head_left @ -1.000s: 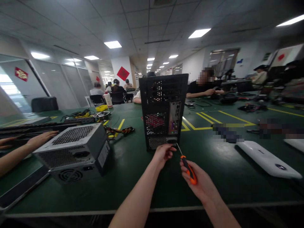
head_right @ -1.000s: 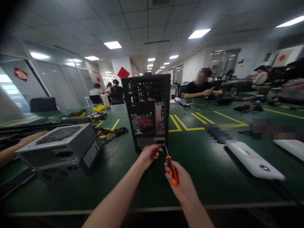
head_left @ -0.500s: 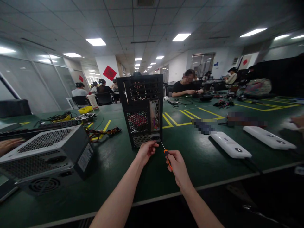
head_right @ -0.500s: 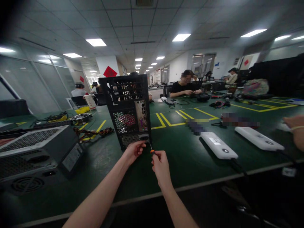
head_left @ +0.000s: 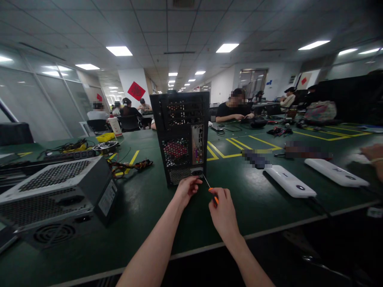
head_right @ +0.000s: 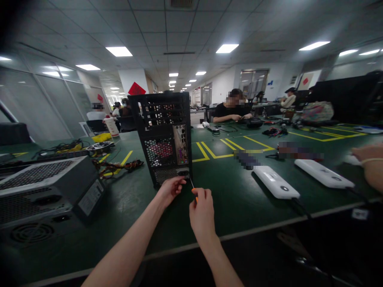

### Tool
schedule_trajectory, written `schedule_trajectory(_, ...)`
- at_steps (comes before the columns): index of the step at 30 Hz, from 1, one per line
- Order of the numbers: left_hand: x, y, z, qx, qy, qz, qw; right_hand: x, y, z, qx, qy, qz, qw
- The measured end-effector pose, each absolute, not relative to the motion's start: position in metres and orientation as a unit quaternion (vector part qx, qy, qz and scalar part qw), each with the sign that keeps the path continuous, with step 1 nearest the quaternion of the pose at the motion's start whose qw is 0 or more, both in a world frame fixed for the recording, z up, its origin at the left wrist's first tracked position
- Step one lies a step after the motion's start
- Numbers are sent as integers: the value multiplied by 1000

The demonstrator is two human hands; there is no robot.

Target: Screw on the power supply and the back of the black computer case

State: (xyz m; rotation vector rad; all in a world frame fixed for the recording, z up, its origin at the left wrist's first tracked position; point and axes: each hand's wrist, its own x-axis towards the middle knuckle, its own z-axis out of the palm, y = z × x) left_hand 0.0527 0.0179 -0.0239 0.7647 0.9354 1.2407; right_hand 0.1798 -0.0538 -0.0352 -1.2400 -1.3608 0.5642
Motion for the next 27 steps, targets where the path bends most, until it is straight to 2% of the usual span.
schedule_trajectory(3,53,18,-25,335,411,548,646,184,-48,-40,-501,-501,392,587)
schedule_trajectory(7,54,19,-24,329,417,548,647,185,-46,-42,-484,-456,459,589)
schedule_trajectory(16,53,16,-17,262,395,552,686,186,-42,-51,-478,-427,452,620)
schedule_trajectory(27,53,17,-21,250,372,548,706,186,-46,-50,-477,-446,456,604)
